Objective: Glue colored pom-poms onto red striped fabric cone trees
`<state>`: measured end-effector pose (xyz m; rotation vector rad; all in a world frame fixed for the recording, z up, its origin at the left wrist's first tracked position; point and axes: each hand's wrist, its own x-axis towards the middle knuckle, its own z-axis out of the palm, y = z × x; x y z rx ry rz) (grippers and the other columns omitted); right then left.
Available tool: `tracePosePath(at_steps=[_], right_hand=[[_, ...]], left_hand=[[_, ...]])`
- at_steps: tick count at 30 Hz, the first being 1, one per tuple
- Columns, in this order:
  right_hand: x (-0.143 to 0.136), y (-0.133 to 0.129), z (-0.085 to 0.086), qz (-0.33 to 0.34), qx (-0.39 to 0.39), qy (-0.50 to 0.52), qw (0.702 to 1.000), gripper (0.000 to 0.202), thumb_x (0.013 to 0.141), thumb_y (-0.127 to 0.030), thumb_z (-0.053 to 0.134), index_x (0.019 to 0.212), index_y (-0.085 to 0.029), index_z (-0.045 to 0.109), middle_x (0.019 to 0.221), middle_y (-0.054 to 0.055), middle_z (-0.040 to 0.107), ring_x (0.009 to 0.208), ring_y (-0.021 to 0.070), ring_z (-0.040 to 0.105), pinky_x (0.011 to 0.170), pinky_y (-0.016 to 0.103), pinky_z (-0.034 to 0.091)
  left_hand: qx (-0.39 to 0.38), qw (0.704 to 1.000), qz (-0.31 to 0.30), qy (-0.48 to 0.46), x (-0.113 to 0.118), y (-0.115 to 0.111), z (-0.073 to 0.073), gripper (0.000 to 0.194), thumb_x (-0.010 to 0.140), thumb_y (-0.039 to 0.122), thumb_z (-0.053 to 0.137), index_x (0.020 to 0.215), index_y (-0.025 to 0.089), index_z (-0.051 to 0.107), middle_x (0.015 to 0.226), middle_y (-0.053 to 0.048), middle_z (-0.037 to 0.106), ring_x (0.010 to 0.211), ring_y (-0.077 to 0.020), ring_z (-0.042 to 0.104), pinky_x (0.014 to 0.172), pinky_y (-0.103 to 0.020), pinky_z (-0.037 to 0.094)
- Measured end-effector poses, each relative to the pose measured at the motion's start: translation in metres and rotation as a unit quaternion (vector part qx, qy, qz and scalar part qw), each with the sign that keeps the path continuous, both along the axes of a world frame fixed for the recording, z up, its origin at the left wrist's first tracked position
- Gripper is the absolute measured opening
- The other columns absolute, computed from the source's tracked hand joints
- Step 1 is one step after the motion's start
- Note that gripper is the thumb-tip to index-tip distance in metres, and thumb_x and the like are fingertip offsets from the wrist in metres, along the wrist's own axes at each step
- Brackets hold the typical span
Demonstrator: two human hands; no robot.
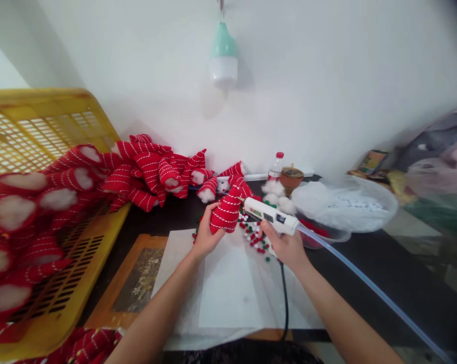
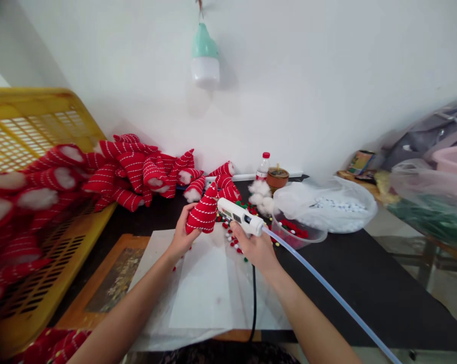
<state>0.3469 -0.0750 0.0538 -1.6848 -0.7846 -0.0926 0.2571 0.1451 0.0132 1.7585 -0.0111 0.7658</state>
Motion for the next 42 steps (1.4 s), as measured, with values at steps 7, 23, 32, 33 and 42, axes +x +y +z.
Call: tracePosePath(at_steps=[7,23,32,33,42], right_hand=[[0.005,-0.004,-0.001,0.008,-0.026,-0.028,0.999,0.039,0.093,-0.049,0.059,0.07,-0.019,0.071,0.049,-0.002,0.051,0.046,0.0148,0.052,0.055,0.028,0.051],[0.002,0.003,-0.007,0.151,0.256,0.211,0.931,0.052,0.085,-0.076,0.063,0.085,-0.025,0.061,0.082,0.007,0.073,0.081,0.0289,0.075,0.072,0.041,0.063],[-0.004,0.005,-0.005,0.182,0.08,0.385,0.901,0.052,0.077,-0.068,0.078,0.087,-0.018,0.069,0.076,0.008,0.075,0.069,0.0226,0.073,0.059,0.03,0.058],[-0.007,0.004,-0.008,0.178,0.041,0.398,0.899,0.052,0.077,-0.067,0.078,0.086,-0.016,0.069,0.074,0.008,0.075,0.065,0.021,0.072,0.056,0.028,0.057],[-0.045,-0.037,-0.07,0.146,-0.214,0.393,0.882,0.054,0.073,-0.074,0.068,0.069,-0.022,0.053,0.058,0.004,0.066,0.047,0.0158,0.058,0.044,0.025,0.042]], left_hand=[[-0.025,0.999,0.02,0.006,-0.002,-0.003,0.007,0.061,0.073,0.021,0.069,0.131,0.023,0.051,0.124,-0.007,0.062,0.106,-0.0247,0.06,0.089,-0.032,0.047],[-0.337,0.941,-0.038,0.004,0.005,-0.004,0.003,0.075,0.063,0.022,0.07,0.136,0.026,0.053,0.097,-0.001,0.072,0.079,-0.0179,0.065,0.07,-0.026,0.047],[-0.413,0.909,-0.048,-0.025,0.005,0.004,0.011,0.073,0.064,0.021,0.072,0.135,0.026,0.055,0.115,-0.006,0.075,0.092,-0.0243,0.071,0.073,-0.034,0.055],[-0.417,0.907,-0.046,-0.029,0.004,0.006,0.011,0.071,0.065,0.021,0.072,0.134,0.026,0.056,0.115,-0.005,0.075,0.092,-0.0243,0.071,0.073,-0.034,0.056],[-0.455,0.887,-0.067,-0.034,0.005,0.008,0.011,0.061,0.063,0.02,0.071,0.124,0.023,0.062,0.103,-0.004,0.076,0.085,-0.023,0.071,0.071,-0.034,0.056]])
